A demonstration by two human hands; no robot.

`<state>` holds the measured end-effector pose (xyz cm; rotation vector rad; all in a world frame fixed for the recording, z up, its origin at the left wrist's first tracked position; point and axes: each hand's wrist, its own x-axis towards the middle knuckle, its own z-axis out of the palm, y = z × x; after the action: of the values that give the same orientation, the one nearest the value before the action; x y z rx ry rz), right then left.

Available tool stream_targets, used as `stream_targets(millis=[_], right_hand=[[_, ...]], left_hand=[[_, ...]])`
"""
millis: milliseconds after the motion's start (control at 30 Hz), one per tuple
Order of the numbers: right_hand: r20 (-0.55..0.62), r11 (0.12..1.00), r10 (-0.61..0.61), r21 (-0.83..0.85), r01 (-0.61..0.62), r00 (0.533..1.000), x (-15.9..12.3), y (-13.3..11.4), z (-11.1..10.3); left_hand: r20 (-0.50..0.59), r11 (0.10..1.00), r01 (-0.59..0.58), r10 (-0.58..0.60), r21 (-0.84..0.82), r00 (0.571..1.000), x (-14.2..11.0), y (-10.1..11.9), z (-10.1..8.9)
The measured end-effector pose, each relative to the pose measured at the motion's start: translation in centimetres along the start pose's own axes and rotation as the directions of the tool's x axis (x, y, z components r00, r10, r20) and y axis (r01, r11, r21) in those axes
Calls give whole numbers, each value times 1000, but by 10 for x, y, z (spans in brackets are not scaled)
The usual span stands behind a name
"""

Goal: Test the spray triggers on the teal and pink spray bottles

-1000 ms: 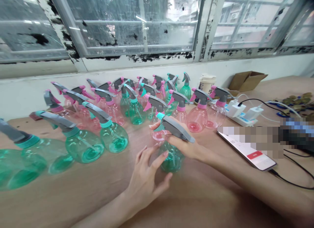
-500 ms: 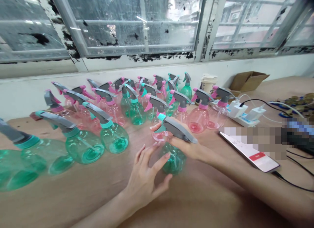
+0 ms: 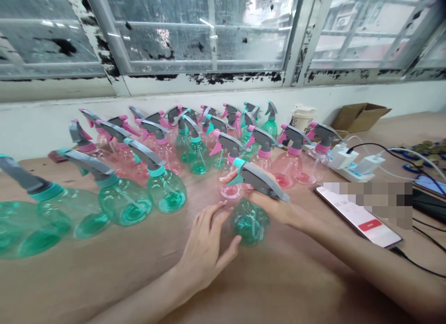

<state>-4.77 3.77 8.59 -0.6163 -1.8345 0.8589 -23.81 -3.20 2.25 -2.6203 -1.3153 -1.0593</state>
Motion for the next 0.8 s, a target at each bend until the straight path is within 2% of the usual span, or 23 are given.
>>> stream_targets(millis=[167,333,433,567,733,800], right_hand=[[37,999,27,42,-29,999,-1,5,-5],[52,999,15,45,-18,999,-1,11,-7],[74,997,21,73,-27,997,-1,11,-7],[25,999,31,43,-32,999,-1,11,-6],[58,999,-17,50,14,998,-1,9,-6],[36,1000,-21,22,20,999,-1,8,-6]], left_hand=[[113,996,22,-31,84,993,-9,-5,4],[232,984,-12,-30,176,972,-19,-10,7],[249,979,-38,-13,198,968,-19,-11,7],[268,975,-44,-18,220,963,-16,-9,7],[283,972,-36,-31,230,959,-15,-7,7],[281,973,-35,-32,230,959,-15,-7,6]])
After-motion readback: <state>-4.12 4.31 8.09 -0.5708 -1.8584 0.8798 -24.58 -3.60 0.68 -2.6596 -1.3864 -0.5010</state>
